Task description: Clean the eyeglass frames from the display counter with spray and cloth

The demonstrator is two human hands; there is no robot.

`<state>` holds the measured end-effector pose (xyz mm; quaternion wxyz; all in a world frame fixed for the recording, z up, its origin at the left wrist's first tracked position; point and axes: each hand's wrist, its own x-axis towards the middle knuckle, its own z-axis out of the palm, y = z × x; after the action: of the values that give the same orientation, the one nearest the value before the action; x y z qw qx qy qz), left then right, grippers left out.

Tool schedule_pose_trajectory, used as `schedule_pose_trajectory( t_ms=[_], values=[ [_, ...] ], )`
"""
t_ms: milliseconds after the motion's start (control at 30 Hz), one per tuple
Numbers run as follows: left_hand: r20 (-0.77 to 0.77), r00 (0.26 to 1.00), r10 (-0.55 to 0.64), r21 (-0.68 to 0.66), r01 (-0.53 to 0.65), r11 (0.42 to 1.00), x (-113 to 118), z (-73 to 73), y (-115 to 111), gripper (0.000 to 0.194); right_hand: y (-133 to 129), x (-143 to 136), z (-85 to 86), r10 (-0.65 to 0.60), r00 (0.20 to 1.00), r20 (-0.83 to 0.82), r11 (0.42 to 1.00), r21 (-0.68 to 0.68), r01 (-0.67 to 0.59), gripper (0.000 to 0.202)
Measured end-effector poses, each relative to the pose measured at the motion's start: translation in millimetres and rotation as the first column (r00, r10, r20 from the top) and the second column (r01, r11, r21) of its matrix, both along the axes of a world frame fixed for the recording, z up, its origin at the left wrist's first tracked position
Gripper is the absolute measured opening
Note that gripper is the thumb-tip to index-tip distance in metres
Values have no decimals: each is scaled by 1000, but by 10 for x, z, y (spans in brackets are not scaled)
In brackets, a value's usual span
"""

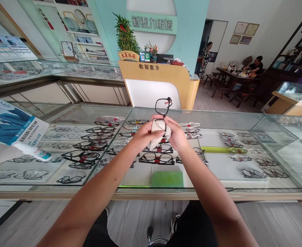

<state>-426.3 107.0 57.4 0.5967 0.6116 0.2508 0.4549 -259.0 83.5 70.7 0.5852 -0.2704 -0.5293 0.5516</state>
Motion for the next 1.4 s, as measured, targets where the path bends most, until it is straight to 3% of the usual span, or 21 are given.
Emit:
schedule_pose_trajectory(
  t_ms=[267,467,567,700,867,1067,1200,1400],
  values=[
    [1,987,159,128,-158,979,109,0,-84,61,2,-34,-25,40,999,-1,999,-2,-40,52],
    [74,940,333,158,-341,927,153,-35,-94,67,-54,-117,-46,74,997,-16,997,29,-73,46],
    [78,926,369,162,-377,912,149,-26,-93,76,-88,-131,-13,65,997,-31,998,29,-64,43],
    [59,952,300,168,-305,937,117,-13,-59,81,-98,-75,52,79,996,-44,997,22,-78,42],
    [14,996,87,164,-88,983,-6,-4,19,73,-56,36,81,96,993,-64,995,15,-95,39],
    [-85,991,-107,150,119,982,-161,61,34,66,-16,87,55,81,993,-81,996,-18,-83,39],
    [-66,994,-83,154,92,984,-117,46,24,68,-26,31,46,70,994,-82,997,-24,-72,42],
    [15,995,102,162,-103,981,42,2,-31,70,-72,-117,-4,44,994,-99,999,14,-43,44]
  ],
)
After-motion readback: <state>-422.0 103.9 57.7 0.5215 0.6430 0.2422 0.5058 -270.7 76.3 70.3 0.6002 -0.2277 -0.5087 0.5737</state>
